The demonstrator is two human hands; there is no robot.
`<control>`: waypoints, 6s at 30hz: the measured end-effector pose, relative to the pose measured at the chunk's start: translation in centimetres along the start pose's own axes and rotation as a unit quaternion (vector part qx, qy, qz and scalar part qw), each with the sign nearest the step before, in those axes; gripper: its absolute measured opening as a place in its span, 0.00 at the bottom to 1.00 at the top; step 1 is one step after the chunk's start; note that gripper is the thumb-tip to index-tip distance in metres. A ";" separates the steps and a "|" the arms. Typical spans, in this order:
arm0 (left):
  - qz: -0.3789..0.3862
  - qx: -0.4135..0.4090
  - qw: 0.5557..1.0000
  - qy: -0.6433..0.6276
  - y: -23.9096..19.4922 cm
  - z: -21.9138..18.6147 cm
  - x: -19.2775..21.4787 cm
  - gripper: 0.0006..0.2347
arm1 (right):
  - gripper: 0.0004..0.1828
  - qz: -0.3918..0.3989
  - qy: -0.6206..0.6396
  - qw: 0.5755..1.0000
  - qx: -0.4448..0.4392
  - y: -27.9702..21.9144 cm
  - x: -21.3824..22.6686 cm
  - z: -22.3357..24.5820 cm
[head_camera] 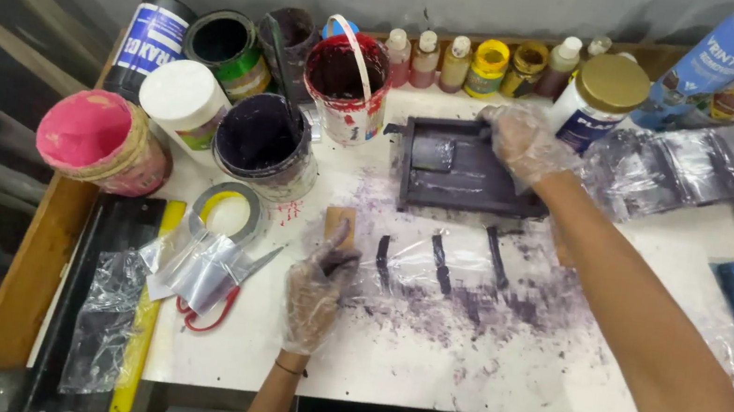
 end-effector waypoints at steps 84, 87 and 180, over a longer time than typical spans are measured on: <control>0.130 -0.095 0.984 -0.079 7.8 -8.2 -28.0 0.16 | 0.19 -0.111 0.495 0.739 -0.444 -27.9 20.7 -17.9; 0.120 0.126 0.947 -0.268 8.8 -6.1 -33.1 0.21 | 0.15 -0.193 0.377 0.839 -0.343 -26.4 17.1 -23.1; -0.283 -0.016 0.957 -0.067 -6.1 -2.1 2.4 0.12 | 0.17 0.159 0.363 0.914 0.084 -13.7 8.6 25.3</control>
Point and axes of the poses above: each hand's wrist, its own y-axis towards the middle knuckle, its own x-axis out of the back of the hand, z = x × y, the point moved 5 cm from there along y, towards the middle knuckle, and after that the axes turned 8 degrees about z, right-handed, at the moved point
